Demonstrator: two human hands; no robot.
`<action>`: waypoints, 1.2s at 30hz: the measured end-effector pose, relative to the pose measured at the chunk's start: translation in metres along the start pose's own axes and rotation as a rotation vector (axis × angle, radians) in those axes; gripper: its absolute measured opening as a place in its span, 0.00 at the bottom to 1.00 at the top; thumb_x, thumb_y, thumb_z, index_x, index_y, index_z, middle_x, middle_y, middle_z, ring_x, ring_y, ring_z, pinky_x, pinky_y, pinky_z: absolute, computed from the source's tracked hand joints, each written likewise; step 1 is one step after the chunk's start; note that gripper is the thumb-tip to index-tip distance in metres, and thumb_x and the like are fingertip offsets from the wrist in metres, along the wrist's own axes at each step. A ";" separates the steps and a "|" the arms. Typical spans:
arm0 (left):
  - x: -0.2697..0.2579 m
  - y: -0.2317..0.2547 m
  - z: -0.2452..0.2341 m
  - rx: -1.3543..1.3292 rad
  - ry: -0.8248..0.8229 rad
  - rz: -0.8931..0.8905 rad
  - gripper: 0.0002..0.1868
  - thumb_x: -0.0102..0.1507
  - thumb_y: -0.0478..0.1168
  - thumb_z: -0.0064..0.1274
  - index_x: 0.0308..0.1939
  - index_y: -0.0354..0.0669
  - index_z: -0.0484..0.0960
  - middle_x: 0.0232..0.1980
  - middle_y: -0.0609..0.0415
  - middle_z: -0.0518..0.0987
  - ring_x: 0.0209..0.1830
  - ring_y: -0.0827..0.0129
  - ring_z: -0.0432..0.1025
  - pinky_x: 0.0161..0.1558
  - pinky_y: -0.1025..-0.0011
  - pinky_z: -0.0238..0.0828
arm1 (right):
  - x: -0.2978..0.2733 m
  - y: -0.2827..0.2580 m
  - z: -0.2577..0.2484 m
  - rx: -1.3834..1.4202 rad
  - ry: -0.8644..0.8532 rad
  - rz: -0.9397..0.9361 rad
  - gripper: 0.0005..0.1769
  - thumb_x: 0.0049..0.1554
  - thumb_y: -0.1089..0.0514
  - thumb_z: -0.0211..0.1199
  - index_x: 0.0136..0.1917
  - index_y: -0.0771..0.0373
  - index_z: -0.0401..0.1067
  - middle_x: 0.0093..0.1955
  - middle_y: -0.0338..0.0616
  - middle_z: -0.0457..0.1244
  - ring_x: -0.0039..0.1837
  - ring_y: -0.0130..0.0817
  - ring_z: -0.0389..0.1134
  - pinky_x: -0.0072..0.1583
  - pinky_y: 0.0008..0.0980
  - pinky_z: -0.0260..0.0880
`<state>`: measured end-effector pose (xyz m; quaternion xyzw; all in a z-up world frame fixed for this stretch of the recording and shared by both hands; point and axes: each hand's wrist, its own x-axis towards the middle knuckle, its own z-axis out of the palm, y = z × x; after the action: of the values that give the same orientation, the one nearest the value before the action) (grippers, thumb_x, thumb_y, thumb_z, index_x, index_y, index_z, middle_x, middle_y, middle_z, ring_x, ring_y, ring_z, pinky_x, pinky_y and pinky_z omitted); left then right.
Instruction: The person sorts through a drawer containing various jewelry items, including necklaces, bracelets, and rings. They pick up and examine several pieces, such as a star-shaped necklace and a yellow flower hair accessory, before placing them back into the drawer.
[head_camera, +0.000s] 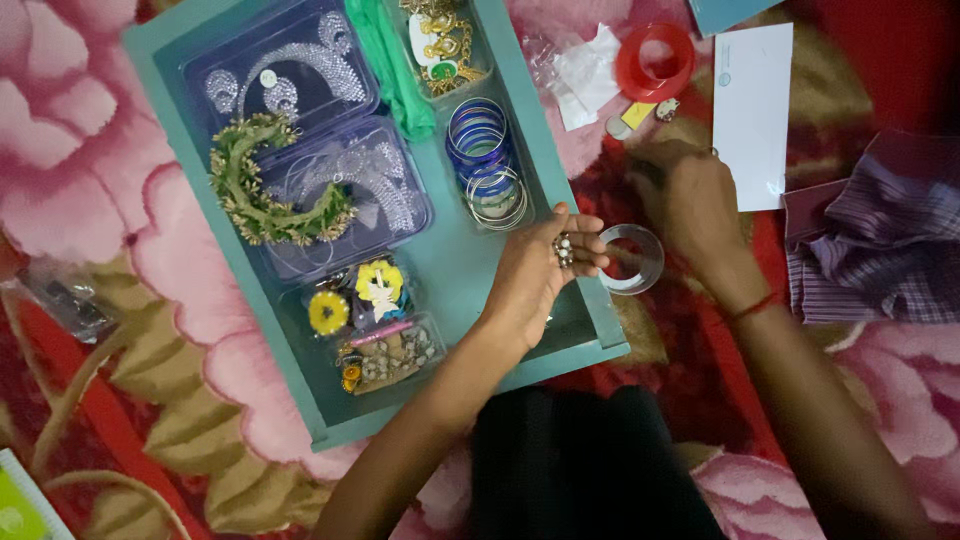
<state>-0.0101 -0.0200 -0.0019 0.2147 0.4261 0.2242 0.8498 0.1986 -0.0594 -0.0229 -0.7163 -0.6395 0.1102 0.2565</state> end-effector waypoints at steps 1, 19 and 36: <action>0.003 -0.001 0.000 -0.015 -0.006 -0.001 0.20 0.72 0.48 0.43 0.46 0.32 0.80 0.37 0.47 0.82 0.34 0.61 0.78 0.41 0.65 0.76 | 0.000 0.002 0.004 0.001 -0.005 0.032 0.13 0.56 0.62 0.68 0.55 0.63 0.80 0.51 0.57 0.70 0.48 0.57 0.71 0.51 0.49 0.71; -0.014 0.033 -0.068 -0.096 0.355 0.107 0.20 0.72 0.51 0.47 0.26 0.49 0.68 0.23 0.62 0.64 0.21 0.76 0.59 0.26 0.75 0.55 | 0.003 -0.125 0.004 0.257 -0.489 -0.120 0.18 0.43 0.72 0.61 0.48 0.63 0.77 0.50 0.54 0.69 0.48 0.58 0.72 0.46 0.49 0.72; -0.010 0.021 -0.067 -0.047 0.291 0.061 0.22 0.72 0.51 0.44 0.26 0.46 0.68 0.23 0.59 0.66 0.22 0.73 0.61 0.26 0.75 0.55 | 0.032 -0.063 -0.010 0.579 -0.151 0.136 0.08 0.64 0.62 0.60 0.54 0.64 0.77 0.51 0.51 0.72 0.51 0.44 0.76 0.54 0.35 0.75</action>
<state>-0.0744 0.0027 -0.0201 0.1725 0.5329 0.2885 0.7766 0.1547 -0.0272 0.0230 -0.6446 -0.5493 0.3576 0.3937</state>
